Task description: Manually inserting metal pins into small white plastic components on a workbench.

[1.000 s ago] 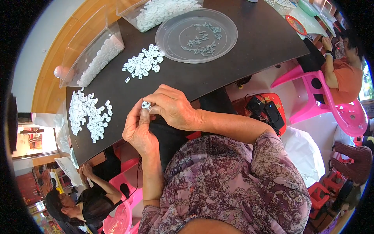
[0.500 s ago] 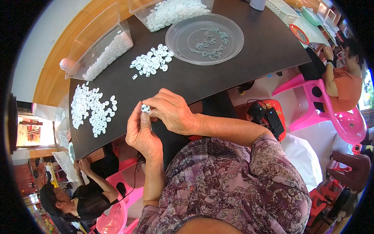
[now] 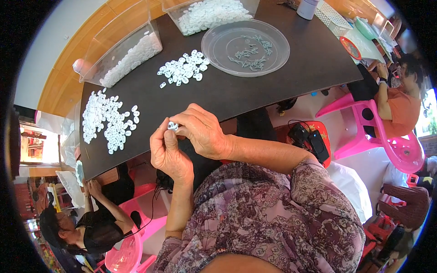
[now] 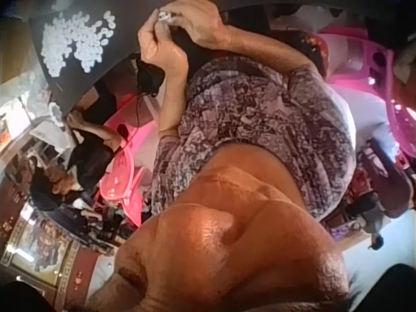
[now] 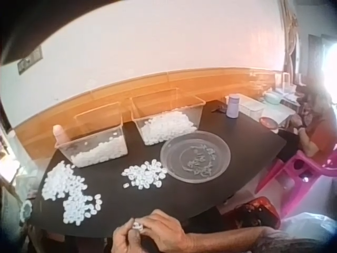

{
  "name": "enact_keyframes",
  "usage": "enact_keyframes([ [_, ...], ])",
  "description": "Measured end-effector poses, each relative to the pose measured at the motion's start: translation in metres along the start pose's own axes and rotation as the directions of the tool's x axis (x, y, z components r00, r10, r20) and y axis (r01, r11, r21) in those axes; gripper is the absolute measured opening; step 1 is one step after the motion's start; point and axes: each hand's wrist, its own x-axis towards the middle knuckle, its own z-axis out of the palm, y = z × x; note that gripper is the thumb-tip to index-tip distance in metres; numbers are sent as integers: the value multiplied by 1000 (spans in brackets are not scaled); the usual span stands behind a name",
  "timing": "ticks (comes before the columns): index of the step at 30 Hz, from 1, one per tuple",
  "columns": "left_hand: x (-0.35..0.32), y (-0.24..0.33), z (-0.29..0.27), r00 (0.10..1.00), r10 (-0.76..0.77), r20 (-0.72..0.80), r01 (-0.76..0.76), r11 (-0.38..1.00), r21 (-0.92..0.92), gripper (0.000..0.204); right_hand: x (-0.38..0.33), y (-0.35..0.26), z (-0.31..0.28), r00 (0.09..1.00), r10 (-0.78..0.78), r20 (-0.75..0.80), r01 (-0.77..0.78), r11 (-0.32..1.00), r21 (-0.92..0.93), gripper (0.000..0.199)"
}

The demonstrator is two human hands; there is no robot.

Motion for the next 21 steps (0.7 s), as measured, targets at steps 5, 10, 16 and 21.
enact_keyframes([
  [5, 3, 2, -2, 1000, 28, 7, -28, 1000, 11, 22, 1, -2, 2, 1000, 15, -1, -15, 1000, 16, 33],
  [10, 2, 1, -5, 1000, -22, -3, 22, 999, 34, 22, 2, -5, 0, 997, 64, 36, -65, 997, 38, 32],
  [16, -4, -4, -3, 1000, -20, -14, 20, 999, -36, 21, -5, -1, 5, 998, 62, 5, -62, 997, 49, 33],
  [21, -8, -11, -3, 998, 64, -24, -63, 998, 18, 24, -6, 0, 10, 998, -20, -52, 21, 999, 25, 33],
])
